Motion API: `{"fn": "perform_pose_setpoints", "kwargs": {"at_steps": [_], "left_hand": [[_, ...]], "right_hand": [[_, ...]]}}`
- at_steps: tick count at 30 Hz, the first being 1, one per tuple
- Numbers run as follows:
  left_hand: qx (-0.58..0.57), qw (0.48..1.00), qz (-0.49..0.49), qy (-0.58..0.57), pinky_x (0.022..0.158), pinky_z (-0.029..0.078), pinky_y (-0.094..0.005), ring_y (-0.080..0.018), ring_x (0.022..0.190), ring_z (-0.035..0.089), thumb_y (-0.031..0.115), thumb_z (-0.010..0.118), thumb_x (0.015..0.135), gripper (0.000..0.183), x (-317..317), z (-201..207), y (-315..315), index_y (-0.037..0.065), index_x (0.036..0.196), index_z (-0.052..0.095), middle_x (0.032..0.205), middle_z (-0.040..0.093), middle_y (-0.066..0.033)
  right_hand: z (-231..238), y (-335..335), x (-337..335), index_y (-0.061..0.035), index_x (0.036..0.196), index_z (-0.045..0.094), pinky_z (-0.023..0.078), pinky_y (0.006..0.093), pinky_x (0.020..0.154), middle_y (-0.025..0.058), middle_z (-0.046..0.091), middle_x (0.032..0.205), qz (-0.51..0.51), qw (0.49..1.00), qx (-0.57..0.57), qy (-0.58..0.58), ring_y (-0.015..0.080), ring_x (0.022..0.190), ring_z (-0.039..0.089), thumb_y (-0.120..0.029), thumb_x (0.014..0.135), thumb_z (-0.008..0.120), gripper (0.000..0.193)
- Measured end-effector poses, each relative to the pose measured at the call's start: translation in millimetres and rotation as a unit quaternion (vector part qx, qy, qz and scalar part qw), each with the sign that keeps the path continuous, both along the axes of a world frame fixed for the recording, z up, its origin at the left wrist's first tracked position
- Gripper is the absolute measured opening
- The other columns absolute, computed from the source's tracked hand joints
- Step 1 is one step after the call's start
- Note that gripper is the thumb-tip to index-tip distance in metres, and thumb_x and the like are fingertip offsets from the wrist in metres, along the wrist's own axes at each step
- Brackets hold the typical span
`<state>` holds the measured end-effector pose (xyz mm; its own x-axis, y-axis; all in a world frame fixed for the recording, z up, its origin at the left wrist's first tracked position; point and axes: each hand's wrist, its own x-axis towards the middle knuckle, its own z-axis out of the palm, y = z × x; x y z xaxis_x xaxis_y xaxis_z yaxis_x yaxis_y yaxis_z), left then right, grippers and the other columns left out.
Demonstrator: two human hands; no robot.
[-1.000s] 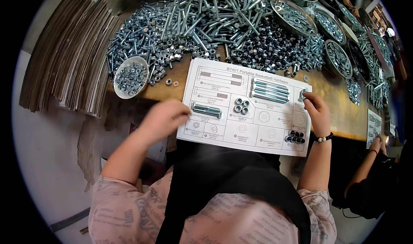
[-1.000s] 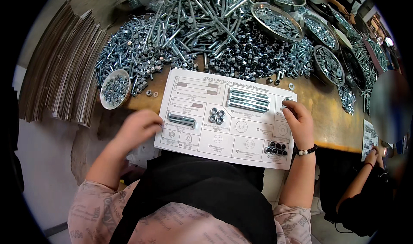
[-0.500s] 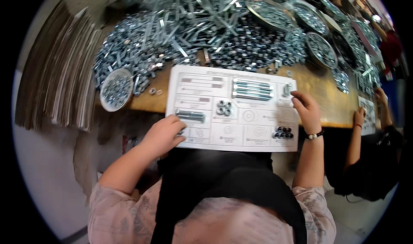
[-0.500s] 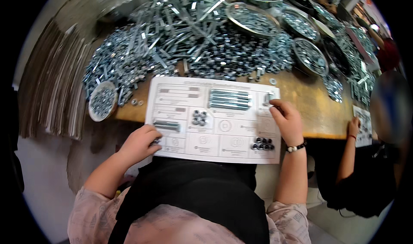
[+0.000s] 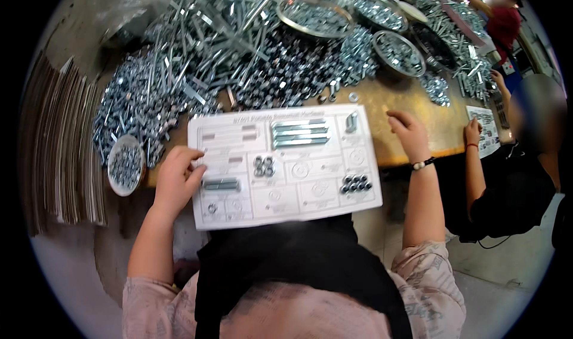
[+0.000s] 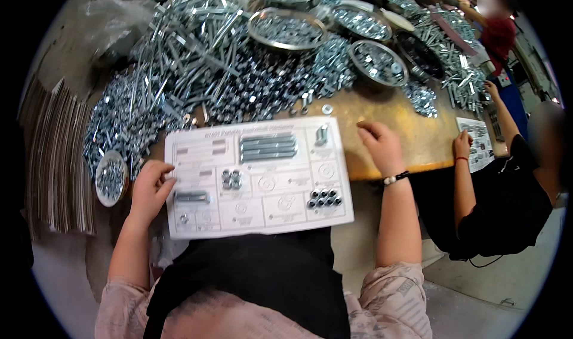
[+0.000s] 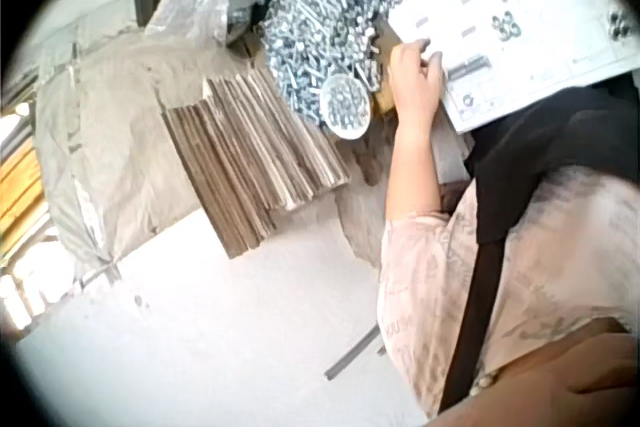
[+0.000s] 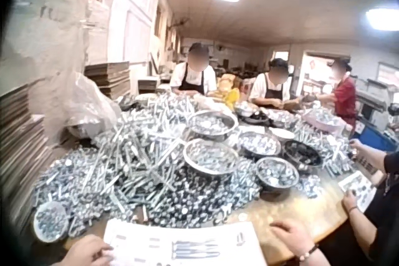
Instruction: The person sorts metal fasteners from a large pile on a table into designated areas on a printed instruction sheet. They pick up bolts, nuts, and washers and place them into specific spots on the sheet, repeating the process throughout the clip.
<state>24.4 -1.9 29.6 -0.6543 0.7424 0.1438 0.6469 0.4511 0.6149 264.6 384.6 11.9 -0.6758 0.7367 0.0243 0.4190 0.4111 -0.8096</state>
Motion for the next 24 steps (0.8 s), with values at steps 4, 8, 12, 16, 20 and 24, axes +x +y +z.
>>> {"fn": "perform_pose_setpoints", "kwargs": {"at_steps": [4, 8, 12, 16, 20, 24], "left_hand": [[0.043, 0.998, 0.043, -0.012, 0.055, 0.041, -0.0254, -0.0160, 0.062, 0.051, 0.001, 0.061, 0.070, 0.020, -22.9, -24.8, 2.8, 0.000, 0.090, 0.058, 0.079, 0.052, -0.0080], [0.061, 0.995, 0.081, 0.011, 0.060, 0.041, -0.0261, -0.0167, 0.065, 0.050, 0.002, 0.058, 0.073, 0.018, -36.2, -42.5, 1.3, -0.001, 0.091, 0.058, 0.077, 0.051, -0.0079], [0.098, 0.987, 0.129, -0.014, 0.060, 0.040, -0.0251, -0.0146, 0.064, 0.048, 0.002, 0.056, 0.075, 0.014, -42.3, -62.2, -3.7, -0.002, 0.089, 0.058, 0.075, 0.050, -0.0065], [0.115, 0.979, 0.157, -0.053, 0.060, 0.039, -0.0249, -0.0143, 0.066, 0.048, 0.002, 0.055, 0.076, 0.011, -41.4, -63.2, -2.9, -0.002, 0.085, 0.057, 0.075, 0.051, -0.0059], [0.112, 0.983, 0.148, 0.008, 0.061, 0.040, -0.0263, -0.0155, 0.068, 0.049, 0.001, 0.055, 0.074, 0.009, -44.8, -68.6, -9.4, -0.001, 0.082, 0.058, 0.076, 0.052, -0.0068], [0.096, 0.975, 0.186, -0.069, 0.061, 0.040, -0.0252, -0.0146, 0.067, 0.049, 0.000, 0.054, 0.074, 0.009, -44.7, -66.7, -10.8, -0.002, 0.081, 0.058, 0.075, 0.051, -0.0060]], "right_hand": [[-4.7, 42.5, -14.6, -0.0024, 0.093, 0.063, 0.046, 0.0288, 0.071, 0.0105, 0.063, 0.087, 0.000, 0.998, 0.069, -0.014, 0.0212, 0.081, 0.060, -0.015, 0.079, 0.060, 0.019], [3.6, 95.4, -33.3, -0.0046, 0.090, 0.063, 0.046, 0.0334, 0.073, 0.0121, 0.062, 0.088, -0.027, 0.978, 0.207, -0.009, 0.0269, 0.082, 0.059, -0.015, 0.077, 0.059, 0.017], [12.9, 146.7, -45.6, -0.0101, 0.090, 0.063, 0.045, 0.0369, 0.077, 0.0112, 0.058, 0.092, -0.114, 0.938, 0.311, -0.105, 0.0288, 0.088, 0.056, -0.013, 0.074, 0.061, 0.016], [15.3, 186.8, -52.6, -0.0120, 0.086, 0.065, 0.046, 0.0381, 0.078, 0.0120, 0.057, 0.090, -0.117, 0.913, 0.343, -0.188, 0.0296, 0.088, 0.056, -0.016, 0.072, 0.063, 0.014], [20.5, 194.8, -80.5, -0.0115, 0.084, 0.067, 0.046, 0.0368, 0.079, 0.0115, 0.060, 0.090, -0.097, 0.900, 0.324, -0.274, 0.0280, 0.088, 0.057, -0.031, 0.067, 0.069, 0.026], [21.2, 200.2, -100.2, -0.0103, 0.086, 0.067, 0.048, 0.0364, 0.078, 0.0124, 0.063, 0.091, -0.100, 0.903, 0.256, -0.332, 0.0282, 0.088, 0.059, -0.032, 0.066, 0.071, 0.030]]}}
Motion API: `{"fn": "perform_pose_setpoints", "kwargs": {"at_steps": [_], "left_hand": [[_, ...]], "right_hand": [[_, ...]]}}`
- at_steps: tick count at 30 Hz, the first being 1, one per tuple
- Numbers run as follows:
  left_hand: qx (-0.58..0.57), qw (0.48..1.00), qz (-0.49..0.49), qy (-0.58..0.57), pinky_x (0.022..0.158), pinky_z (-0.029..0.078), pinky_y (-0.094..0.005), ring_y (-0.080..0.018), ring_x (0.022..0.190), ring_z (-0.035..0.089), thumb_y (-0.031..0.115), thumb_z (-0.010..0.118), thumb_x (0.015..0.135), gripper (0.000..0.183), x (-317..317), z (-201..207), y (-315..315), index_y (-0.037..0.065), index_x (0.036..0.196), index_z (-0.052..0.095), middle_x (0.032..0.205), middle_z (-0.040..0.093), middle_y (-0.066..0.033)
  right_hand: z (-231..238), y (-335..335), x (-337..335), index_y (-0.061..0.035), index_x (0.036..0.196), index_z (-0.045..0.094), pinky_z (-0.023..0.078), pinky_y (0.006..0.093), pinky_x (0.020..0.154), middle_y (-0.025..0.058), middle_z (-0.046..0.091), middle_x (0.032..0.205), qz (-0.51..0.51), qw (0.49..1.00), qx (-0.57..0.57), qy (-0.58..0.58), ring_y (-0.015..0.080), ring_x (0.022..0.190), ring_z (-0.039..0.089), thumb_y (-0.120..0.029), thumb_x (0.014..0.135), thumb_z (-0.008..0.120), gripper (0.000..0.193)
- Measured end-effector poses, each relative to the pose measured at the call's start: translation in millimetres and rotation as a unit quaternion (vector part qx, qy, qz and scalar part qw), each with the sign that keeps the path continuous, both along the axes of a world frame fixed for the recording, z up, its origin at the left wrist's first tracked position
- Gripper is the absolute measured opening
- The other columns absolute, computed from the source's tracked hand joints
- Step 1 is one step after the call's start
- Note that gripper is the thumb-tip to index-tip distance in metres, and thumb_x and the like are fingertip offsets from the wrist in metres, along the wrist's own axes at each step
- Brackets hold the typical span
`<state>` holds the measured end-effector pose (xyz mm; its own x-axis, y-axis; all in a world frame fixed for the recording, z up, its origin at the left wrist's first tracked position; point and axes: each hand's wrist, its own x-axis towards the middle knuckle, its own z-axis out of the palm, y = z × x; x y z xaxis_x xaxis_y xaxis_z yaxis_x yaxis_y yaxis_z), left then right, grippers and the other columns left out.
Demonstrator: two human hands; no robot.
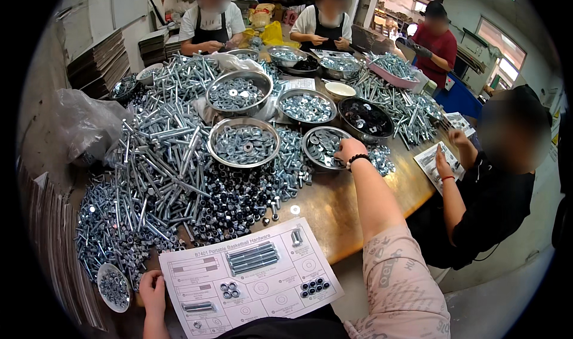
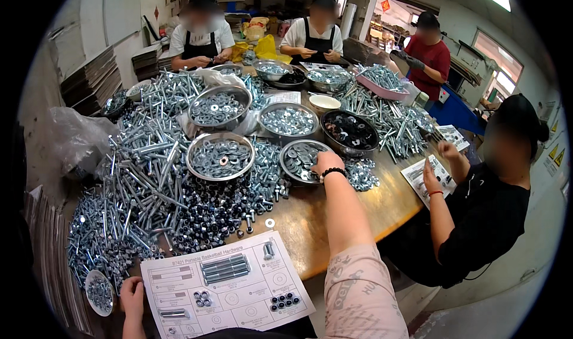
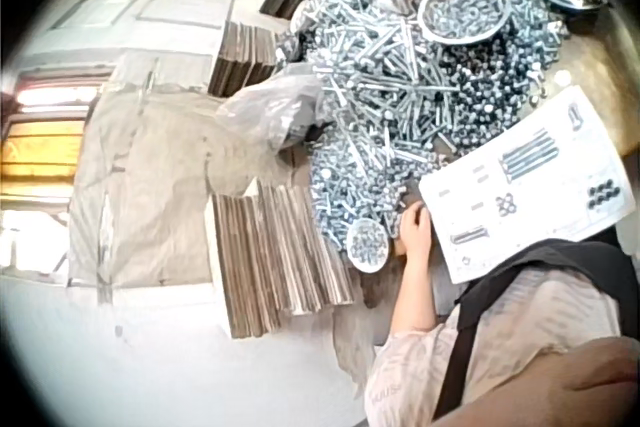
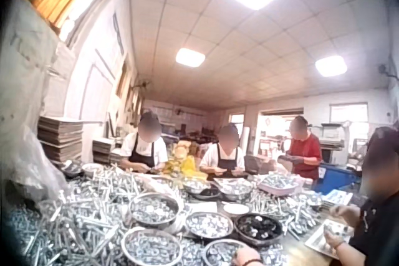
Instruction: The person sorts metal fasteners from a large pile on a table into designated areas on a printed instruction sheet. They pick up bolts, nuts, and washers and place them into specific spots on the sheet, repeating the process throughout the clip.
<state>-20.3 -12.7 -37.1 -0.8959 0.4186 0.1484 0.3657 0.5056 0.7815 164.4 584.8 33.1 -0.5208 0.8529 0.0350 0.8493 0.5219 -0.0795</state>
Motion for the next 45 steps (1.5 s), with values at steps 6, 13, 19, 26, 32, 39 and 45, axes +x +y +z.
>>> {"fn": "perform_pose_setpoints", "kwargs": {"at_steps": [6, 13, 19, 26, 32, 39, 45], "left_hand": [[0.013, 1.000, -0.003, -0.012, 0.062, 0.040, -0.0251, -0.0147, 0.068, 0.050, 0.001, 0.053, 0.074, 0.009, -1.5, -3.2, -8.5, -0.002, 0.081, 0.058, 0.076, 0.052, -0.0059], [-0.008, 0.999, -0.017, 0.031, 0.067, 0.042, -0.0265, -0.0163, 0.075, 0.053, 0.003, 0.054, 0.075, 0.010, 2.8, -0.9, -12.9, -0.002, 0.083, 0.058, 0.080, 0.055, -0.0072], [0.015, 1.000, 0.002, 0.002, 0.070, 0.043, -0.0265, -0.0164, 0.077, 0.054, 0.004, 0.054, 0.076, 0.012, 1.5, -7.2, -18.1, -0.002, 0.086, 0.058, 0.082, 0.057, -0.0074], [0.016, 1.000, 0.000, -0.002, 0.070, 0.042, -0.0257, -0.0167, 0.077, 0.054, 0.003, 0.055, 0.077, 0.011, -2.2, -10.9, -20.0, -0.002, 0.086, 0.058, 0.082, 0.057, -0.0081], [0.018, 0.998, 0.022, -0.062, 0.073, 0.043, -0.0249, -0.0144, 0.081, 0.054, 0.007, 0.055, 0.080, 0.016, -4.5, -15.8, -28.0, -0.002, 0.093, 0.059, 0.087, 0.059, -0.0072], [0.070, 0.993, 0.020, -0.094, 0.058, 0.039, -0.0184, -0.0051, 0.066, 0.047, 0.008, 0.052, 0.084, 0.016, 1.1, -5.1, -20.2, 0.000, 0.096, 0.058, 0.082, 0.054, -0.0004], [0.073, 0.992, 0.017, -0.102, 0.056, 0.038, -0.0187, -0.0048, 0.064, 0.047, 0.008, 0.053, 0.085, 0.016, 1.1, -13.3, -26.4, 0.000, 0.097, 0.058, 0.081, 0.055, -0.0001]], "right_hand": [[-2.5, -0.6, -2.4, -0.0052, 0.084, 0.065, 0.050, 0.0401, 0.072, 0.0169, 0.062, 0.090, 0.078, 0.987, 0.111, -0.083, 0.0312, 0.086, 0.061, -0.011, 0.081, 0.044, 0.021], [0.9, -6.2, 8.9, -0.0112, 0.090, 0.065, 0.047, 0.0384, 0.077, 0.0118, 0.061, 0.097, 0.042, 0.995, 0.081, 0.041, 0.0291, 0.091, 0.059, -0.016, 0.080, 0.053, 0.017], [-7.7, -0.1, 18.4, -0.0116, 0.092, 0.066, 0.046, 0.0360, 0.077, 0.0124, 0.064, 0.091, 0.057, 0.975, 0.000, 0.215, 0.0284, 0.086, 0.059, -0.020, 0.076, 0.060, 0.019], [-15.5, 7.6, 20.2, -0.0036, 0.094, 0.065, 0.049, 0.0270, 0.061, 0.0098, 0.065, 0.076, 0.064, 0.958, -0.065, 0.271, 0.0161, 0.065, 0.062, -0.009, 0.075, 0.062, 0.020], [-20.9, 5.0, 22.1, -0.0073, 0.090, 0.064, 0.047, 0.0341, 0.074, 0.0127, 0.064, 0.088, 0.103, 0.958, 0.009, 0.266, 0.0276, 0.084, 0.061, -0.015, 0.074, 0.059, 0.018], [-4.8, -29.6, 31.4, -0.0015, 0.095, 0.059, 0.047, 0.0261, 0.063, 0.0081, 0.063, 0.080, 0.075, 0.898, -0.099, 0.421, 0.0151, 0.067, 0.059, -0.013, 0.080, 0.057, 0.020], [-2.9, -172.0, 72.9, -0.0006, 0.097, 0.057, 0.047, 0.0229, 0.063, 0.0049, 0.061, 0.083, 0.156, 0.848, -0.344, 0.372, 0.0113, 0.072, 0.058, -0.009, 0.082, 0.054, 0.018]]}}
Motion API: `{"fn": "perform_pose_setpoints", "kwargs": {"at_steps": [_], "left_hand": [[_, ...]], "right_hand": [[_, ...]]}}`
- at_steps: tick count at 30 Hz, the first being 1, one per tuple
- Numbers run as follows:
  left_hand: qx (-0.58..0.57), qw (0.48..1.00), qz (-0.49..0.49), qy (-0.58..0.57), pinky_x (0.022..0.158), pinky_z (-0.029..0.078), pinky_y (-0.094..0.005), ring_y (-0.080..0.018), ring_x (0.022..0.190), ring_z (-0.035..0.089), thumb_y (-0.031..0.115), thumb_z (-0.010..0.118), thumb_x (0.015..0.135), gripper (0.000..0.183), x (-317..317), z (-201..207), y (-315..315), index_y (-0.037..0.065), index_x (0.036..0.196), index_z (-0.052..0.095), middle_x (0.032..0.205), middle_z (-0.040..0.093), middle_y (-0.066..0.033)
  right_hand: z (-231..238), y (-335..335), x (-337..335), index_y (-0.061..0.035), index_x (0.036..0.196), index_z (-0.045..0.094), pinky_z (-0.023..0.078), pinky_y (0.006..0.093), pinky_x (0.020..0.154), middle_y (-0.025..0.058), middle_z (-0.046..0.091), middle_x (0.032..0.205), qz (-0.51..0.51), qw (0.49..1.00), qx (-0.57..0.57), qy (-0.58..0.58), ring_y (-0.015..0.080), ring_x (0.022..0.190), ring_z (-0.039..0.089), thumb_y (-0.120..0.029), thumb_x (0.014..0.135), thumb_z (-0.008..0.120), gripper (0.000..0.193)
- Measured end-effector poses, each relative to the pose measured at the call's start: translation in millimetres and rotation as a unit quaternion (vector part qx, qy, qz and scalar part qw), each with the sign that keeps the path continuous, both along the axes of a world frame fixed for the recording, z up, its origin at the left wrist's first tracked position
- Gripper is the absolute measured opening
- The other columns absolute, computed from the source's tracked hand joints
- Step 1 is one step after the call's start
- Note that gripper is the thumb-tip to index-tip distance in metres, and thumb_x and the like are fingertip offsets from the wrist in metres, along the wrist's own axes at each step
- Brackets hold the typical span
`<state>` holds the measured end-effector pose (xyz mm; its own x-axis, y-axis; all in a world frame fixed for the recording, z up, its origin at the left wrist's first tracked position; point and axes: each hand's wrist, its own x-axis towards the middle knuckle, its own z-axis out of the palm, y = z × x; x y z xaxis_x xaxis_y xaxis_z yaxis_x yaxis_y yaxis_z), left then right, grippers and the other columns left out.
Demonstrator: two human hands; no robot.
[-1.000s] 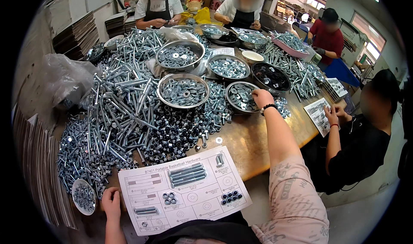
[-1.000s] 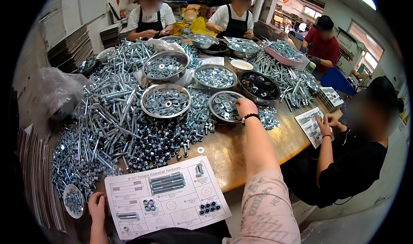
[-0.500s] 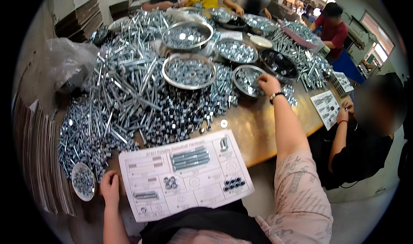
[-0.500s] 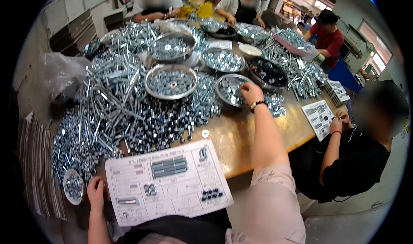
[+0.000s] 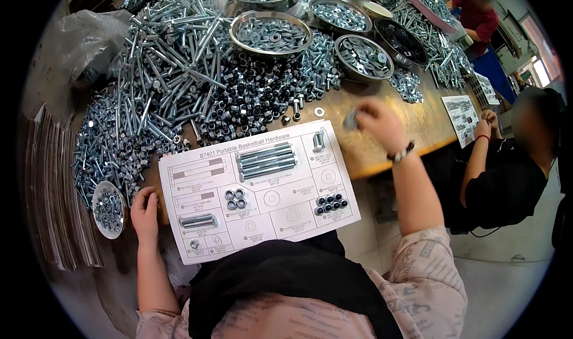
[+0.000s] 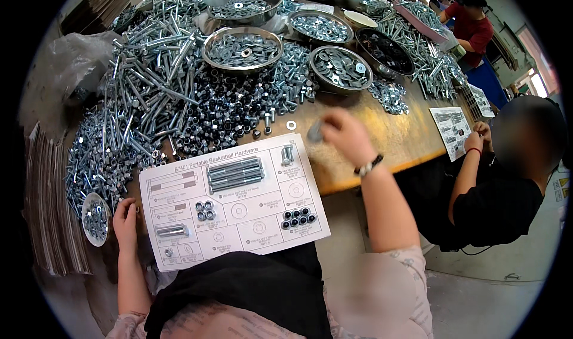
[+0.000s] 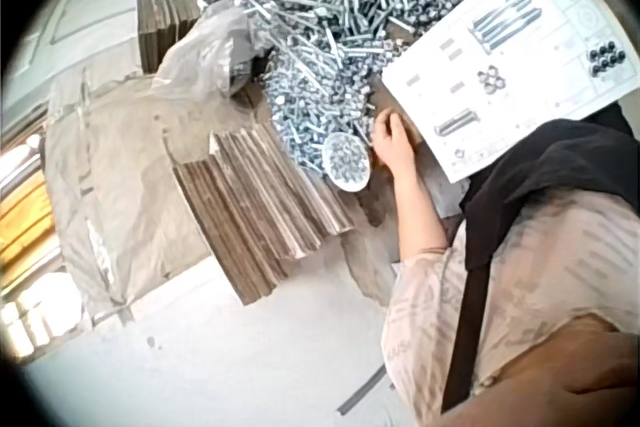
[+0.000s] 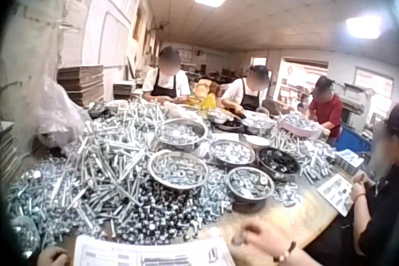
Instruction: The person sorts metal fasteners from a large pile on a table into designated areas on a printed instruction sheet. They pick up bolts, nuts, and washers and place them into specific spots on the sheet, repeating the process throughout the clip.
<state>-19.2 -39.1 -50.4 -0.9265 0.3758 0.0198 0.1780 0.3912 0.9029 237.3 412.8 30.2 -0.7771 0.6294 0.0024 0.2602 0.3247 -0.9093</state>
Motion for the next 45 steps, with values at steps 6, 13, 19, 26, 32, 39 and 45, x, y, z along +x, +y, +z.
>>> {"fn": "perform_pose_setpoints", "kwargs": {"at_steps": [6, 13, 19, 26, 32, 39, 45], "left_hand": [[0.022, 0.999, -0.027, -0.008, 0.057, 0.039, -0.0191, -0.0054, 0.063, 0.048, 0.009, 0.053, 0.085, 0.016, -4.8, -1.5, 6.2, 0.000, 0.097, 0.058, 0.082, 0.056, -0.0007], [0.013, 0.999, -0.032, 0.005, 0.057, 0.039, -0.0188, -0.0053, 0.063, 0.047, 0.008, 0.053, 0.085, 0.017, 3.4, 5.7, 1.9, 0.000, 0.098, 0.058, 0.082, 0.056, -0.0007], [0.032, 0.999, -0.029, -0.002, 0.056, 0.038, -0.0181, -0.0047, 0.063, 0.047, 0.008, 0.054, 0.084, 0.016, 4.7, 6.2, 1.4, 0.000, 0.098, 0.058, 0.081, 0.056, -0.0001], [0.026, 1.000, -0.010, -0.012, 0.056, 0.038, -0.0185, -0.0050, 0.063, 0.048, 0.009, 0.055, 0.084, 0.015, 7.0, 2.7, -5.6, 0.001, 0.096, 0.059, 0.080, 0.056, 0.0001], [0.009, 1.000, -0.022, 0.012, 0.056, 0.038, -0.0185, -0.0048, 0.063, 0.047, 0.010, 0.054, 0.084, 0.015, 6.5, 7.4, -1.7, 0.000, 0.096, 0.059, 0.079, 0.056, 0.0000], [0.013, 0.999, -0.030, -0.006, 0.058, 0.039, -0.0187, -0.0054, 0.067, 0.048, 0.008, 0.054, 0.085, 0.016, 0.7, 1.9, -0.3, -0.001, 0.097, 0.059, 0.080, 0.056, -0.0006], [-0.002, 0.999, -0.031, 0.028, 0.063, 0.042, -0.0206, -0.0078, 0.071, 0.051, 0.007, 0.055, 0.083, 0.014, -3.6, -7.3, -0.9, -0.002, 0.093, 0.059, 0.082, 0.056, -0.0022]], "right_hand": [[-27.0, -77.0, 18.6, -0.0013, 0.091, 0.060, 0.045, 0.0290, 0.064, 0.0113, 0.060, 0.078, 0.077, 0.974, 0.140, -0.160, 0.0199, 0.068, 0.057, -0.005, 0.073, 0.057, 0.018], [-28.7, -89.7, 24.5, -0.0044, 0.098, 0.058, 0.045, 0.0306, 0.066, 0.0108, 0.051, 0.087, 0.121, 0.954, 0.223, -0.162, 0.0222, 0.071, 0.053, -0.013, 0.071, 0.063, 0.028], [-22.1, -101.1, 12.9, -0.0090, 0.096, 0.058, 0.048, 0.0354, 0.071, 0.0131, 0.051, 0.093, 0.119, 0.925, 0.278, -0.231, 0.0287, 0.079, 0.056, -0.015, 0.068, 0.066, 0.030], [-21.4, -101.8, 13.9, -0.0077, 0.091, 0.057, 0.048, 0.0370, 0.071, 0.0149, 0.052, 0.091, 0.126, 0.920, 0.288, -0.232, 0.0314, 0.080, 0.056, -0.011, 0.068, 0.063, 0.024], [-24.0, -101.4, 11.4, -0.0042, 0.089, 0.055, 0.047, 0.0407, 0.070, 0.0191, 0.053, 0.087, 0.148, 0.920, 0.290, -0.220, 0.0359, 0.080, 0.054, -0.010, 0.068, 0.059, 0.022], [-10.1, -90.2, 11.9, -0.0039, 0.092, 0.055, 0.047, 0.0370, 0.070, 0.0165, 0.052, 0.090, 0.197, 0.908, 0.274, -0.248, 0.0321, 0.078, 0.056, -0.012, 0.070, 0.063, 0.025], [38.2, -60.5, -18.7, -0.0044, 0.095, 0.058, 0.046, 0.0290, 0.062, 0.0081, 0.055, 0.086, 0.085, 0.963, 0.234, -0.098, 0.0176, 0.067, 0.056, -0.012, 0.075, 0.064, 0.022]]}}
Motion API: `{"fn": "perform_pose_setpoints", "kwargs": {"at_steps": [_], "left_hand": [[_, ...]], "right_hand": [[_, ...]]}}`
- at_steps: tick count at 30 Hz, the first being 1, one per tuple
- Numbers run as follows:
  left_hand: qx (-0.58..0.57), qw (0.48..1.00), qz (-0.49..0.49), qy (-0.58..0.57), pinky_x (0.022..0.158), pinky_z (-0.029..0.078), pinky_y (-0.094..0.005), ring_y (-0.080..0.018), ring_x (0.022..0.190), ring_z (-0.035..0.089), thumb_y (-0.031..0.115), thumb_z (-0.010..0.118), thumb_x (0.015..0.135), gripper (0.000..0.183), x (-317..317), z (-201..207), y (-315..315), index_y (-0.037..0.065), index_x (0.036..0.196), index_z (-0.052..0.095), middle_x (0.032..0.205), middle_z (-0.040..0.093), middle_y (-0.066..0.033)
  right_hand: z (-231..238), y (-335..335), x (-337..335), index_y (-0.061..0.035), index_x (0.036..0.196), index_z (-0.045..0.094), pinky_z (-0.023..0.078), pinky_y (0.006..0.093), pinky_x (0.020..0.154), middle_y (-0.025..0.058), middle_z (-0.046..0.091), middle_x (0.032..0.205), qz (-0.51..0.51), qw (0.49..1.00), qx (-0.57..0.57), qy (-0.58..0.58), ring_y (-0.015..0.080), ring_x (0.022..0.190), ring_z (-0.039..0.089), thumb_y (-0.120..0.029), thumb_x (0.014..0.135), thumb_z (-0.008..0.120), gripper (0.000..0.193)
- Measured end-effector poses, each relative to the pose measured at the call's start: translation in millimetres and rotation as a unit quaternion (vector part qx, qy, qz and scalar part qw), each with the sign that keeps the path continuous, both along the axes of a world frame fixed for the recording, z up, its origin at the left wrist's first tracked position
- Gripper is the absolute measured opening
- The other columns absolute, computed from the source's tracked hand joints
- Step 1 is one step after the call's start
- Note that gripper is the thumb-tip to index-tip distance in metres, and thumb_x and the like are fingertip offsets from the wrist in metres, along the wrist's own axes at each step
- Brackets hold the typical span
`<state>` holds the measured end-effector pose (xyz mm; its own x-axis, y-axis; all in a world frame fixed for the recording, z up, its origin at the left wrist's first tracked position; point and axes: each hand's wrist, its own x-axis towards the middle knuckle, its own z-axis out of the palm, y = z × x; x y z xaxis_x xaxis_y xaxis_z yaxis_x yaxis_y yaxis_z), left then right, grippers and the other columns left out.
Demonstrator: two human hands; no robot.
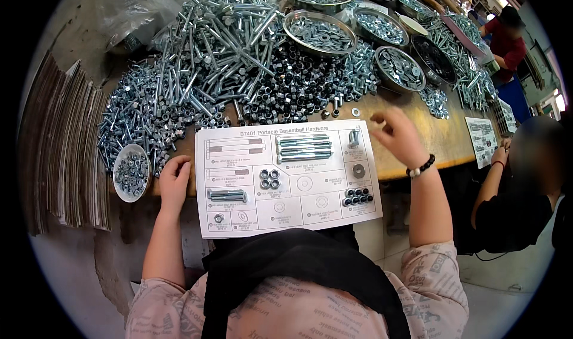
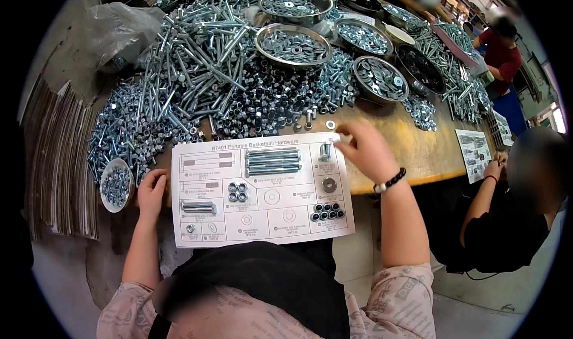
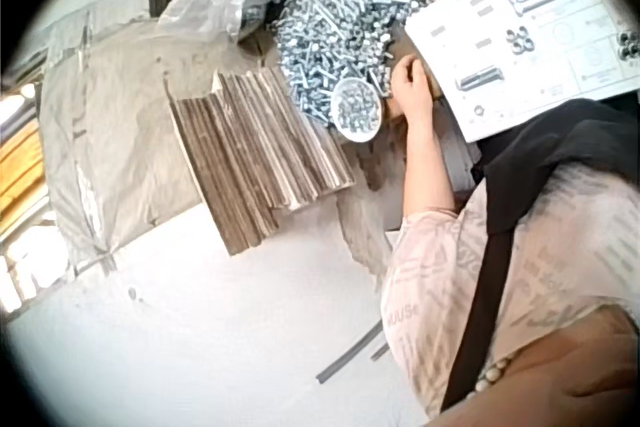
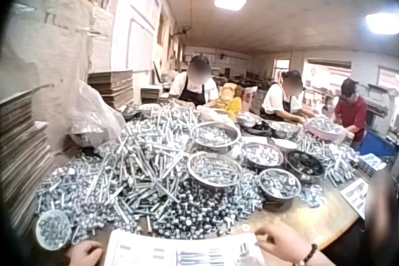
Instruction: The person sorts metal fasteners from a large pile on a table into designated areas on a printed instruction sheet. They pick up bolts, nuts, and washers and place them into specific spots on the sheet, repeating the process throughout the clip.
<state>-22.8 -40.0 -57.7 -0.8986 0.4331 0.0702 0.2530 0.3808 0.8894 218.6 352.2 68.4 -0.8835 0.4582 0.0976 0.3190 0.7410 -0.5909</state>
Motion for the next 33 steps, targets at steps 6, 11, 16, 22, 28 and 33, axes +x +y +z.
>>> {"fn": "perform_pose_setpoints", "kwargs": {"at_steps": [6, 11, 16, 22, 28, 33], "left_hand": [[-0.017, 0.991, -0.012, 0.132, 0.065, 0.043, -0.0263, -0.0176, 0.072, 0.054, 0.003, 0.053, 0.079, 0.012, 5.2, 1.7, 21.4, -0.002, 0.089, 0.059, 0.080, 0.056, -0.0086], [0.003, 0.992, 0.004, 0.129, 0.062, 0.042, -0.0269, -0.0186, 0.068, 0.053, 0.002, 0.052, 0.078, 0.013, 9.1, -1.4, 16.9, -0.002, 0.088, 0.059, 0.076, 0.054, -0.0090], [-0.010, 0.987, 0.011, 0.163, 0.060, 0.041, -0.0275, -0.0188, 0.066, 0.052, 0.001, 0.052, 0.077, 0.013, 9.9, -1.6, 18.5, -0.001, 0.087, 0.059, 0.074, 0.054, -0.0091], [-0.035, 0.991, 0.015, 0.131, 0.065, 0.042, -0.0285, -0.0215, 0.073, 0.055, 0.001, 0.051, 0.077, 0.012, 13.6, 7.2, 20.7, -0.001, 0.086, 0.059, 0.079, 0.056, -0.0107], [0.011, 0.996, 0.032, 0.078, 0.063, 0.041, -0.0234, -0.0145, 0.070, 0.052, -0.001, 0.052, 0.077, 0.015, 8.5, -7.7, 12.2, 0.000, 0.091, 0.059, 0.080, 0.054, -0.0068], [0.102, 0.991, 0.009, 0.085, 0.062, 0.041, -0.0219, -0.0105, 0.071, 0.048, -0.001, 0.059, 0.073, 0.030, 15.3, 23.8, 30.1, 0.001, 0.103, 0.055, 0.088, 0.052, -0.0050]], "right_hand": [[-4.8, 50.1, -74.7, -0.0063, 0.080, 0.063, 0.046, 0.0354, 0.066, 0.0106, 0.057, 0.076, 0.040, 0.984, 0.155, 0.079, 0.0282, 0.074, 0.056, -0.016, 0.076, 0.061, 0.011], [-0.9, 91.6, -148.0, -0.0117, 0.085, 0.065, 0.046, 0.0368, 0.072, 0.0074, 0.058, 0.083, 0.039, 0.957, 0.285, 0.048, 0.0264, 0.083, 0.056, -0.013, 0.076, 0.058, 0.011], [-5.6, 110.7, -194.2, -0.0190, 0.096, 0.064, 0.045, 0.0355, 0.081, 0.0064, 0.055, 0.096, 0.121, 0.933, 0.329, -0.080, 0.0244, 0.099, 0.052, -0.002, 0.072, 0.055, 0.030], [-6.4, 115.6, -218.0, -0.0170, 0.098, 0.063, 0.045, 0.0355, 0.082, 0.0084, 0.055, 0.097, 0.125, 0.928, 0.325, -0.134, 0.0256, 0.098, 0.053, -0.008, 0.077, 0.054, 0.024], [-8.5, 89.3, -197.8, 0.0007, 0.100, 0.058, 0.047, 0.0308, 0.072, 0.0117, 0.060, 0.094, -0.014, 0.995, -0.038, 0.092, 0.0212, 0.081, 0.059, -0.017, 0.080, 0.058, 0.027], [3.2, 9.3, -144.9, -0.0010, 0.102, 0.055, 0.046, 0.0225, 0.065, 0.0037, 0.058, 0.084, 0.105, 0.827, -0.536, 0.134, 0.0108, 0.074, 0.055, -0.010, 0.083, 0.054, 0.021]]}}
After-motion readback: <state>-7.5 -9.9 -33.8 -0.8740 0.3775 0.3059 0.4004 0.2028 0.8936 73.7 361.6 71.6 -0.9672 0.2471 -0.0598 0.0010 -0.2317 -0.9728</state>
